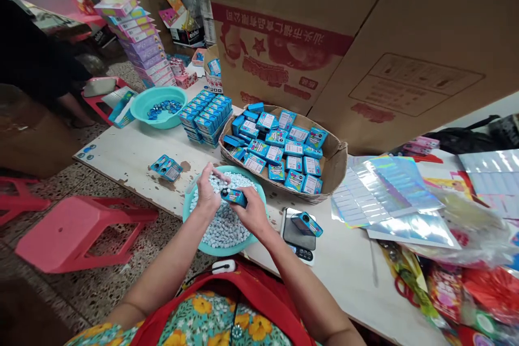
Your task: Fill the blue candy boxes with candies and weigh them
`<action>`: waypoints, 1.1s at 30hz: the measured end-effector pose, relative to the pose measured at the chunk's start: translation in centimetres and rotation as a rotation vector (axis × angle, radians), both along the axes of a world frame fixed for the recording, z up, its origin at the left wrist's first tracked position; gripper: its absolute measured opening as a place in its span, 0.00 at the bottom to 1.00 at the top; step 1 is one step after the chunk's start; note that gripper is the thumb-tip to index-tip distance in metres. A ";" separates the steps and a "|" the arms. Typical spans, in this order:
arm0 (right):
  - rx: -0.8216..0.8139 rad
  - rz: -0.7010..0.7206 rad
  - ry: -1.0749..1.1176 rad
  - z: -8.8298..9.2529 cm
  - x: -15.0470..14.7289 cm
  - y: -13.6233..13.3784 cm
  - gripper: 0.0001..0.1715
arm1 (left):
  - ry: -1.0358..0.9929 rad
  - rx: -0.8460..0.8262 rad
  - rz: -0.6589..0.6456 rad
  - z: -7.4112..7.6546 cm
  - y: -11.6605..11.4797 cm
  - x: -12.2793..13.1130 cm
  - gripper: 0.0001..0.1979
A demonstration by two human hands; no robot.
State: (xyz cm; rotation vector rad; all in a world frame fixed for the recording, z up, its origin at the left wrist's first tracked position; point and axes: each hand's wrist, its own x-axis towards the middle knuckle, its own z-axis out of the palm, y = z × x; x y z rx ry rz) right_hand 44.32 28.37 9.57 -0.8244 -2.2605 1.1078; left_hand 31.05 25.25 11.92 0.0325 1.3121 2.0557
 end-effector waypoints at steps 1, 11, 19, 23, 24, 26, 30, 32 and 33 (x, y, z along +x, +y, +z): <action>-0.006 -0.017 -0.004 -0.2 -0.2 -0.2 0.19 | 0.005 0.013 -0.014 -0.1 0.0 -0.1 0.22; -0.004 -0.033 -0.014 -0.1 0.1 0.4 0.19 | 0.092 -0.012 0.031 -0.5 0.7 0.1 0.21; 0.011 -0.006 0.028 -0.5 1.6 1.4 0.19 | 0.186 -0.055 0.093 -0.7 0.9 2.1 0.21; 0.013 0.045 0.022 -0.5 2.7 1.6 0.19 | 0.275 -0.035 0.127 -0.5 1.2 3.4 0.22; 0.010 0.058 0.019 -0.5 2.9 1.6 0.19 | 0.276 -0.021 0.131 -0.5 1.3 3.6 0.23; 0.002 0.073 0.014 -0.7 3.3 1.8 0.19 | 0.256 0.011 0.142 -0.3 1.4 4.0 0.25; -0.018 0.068 0.020 -1.0 3.2 2.4 0.19 | 0.234 0.039 0.080 -0.2 1.2 4.7 0.27; -0.032 0.079 0.032 -1.3 2.9 2.8 0.19 | 0.226 0.060 0.032 -0.1 1.0 4.9 0.26; -0.041 0.084 0.039 -1.4 2.7 3.0 0.19 | 0.215 0.070 0.023 -0.1 0.9 4.8 0.25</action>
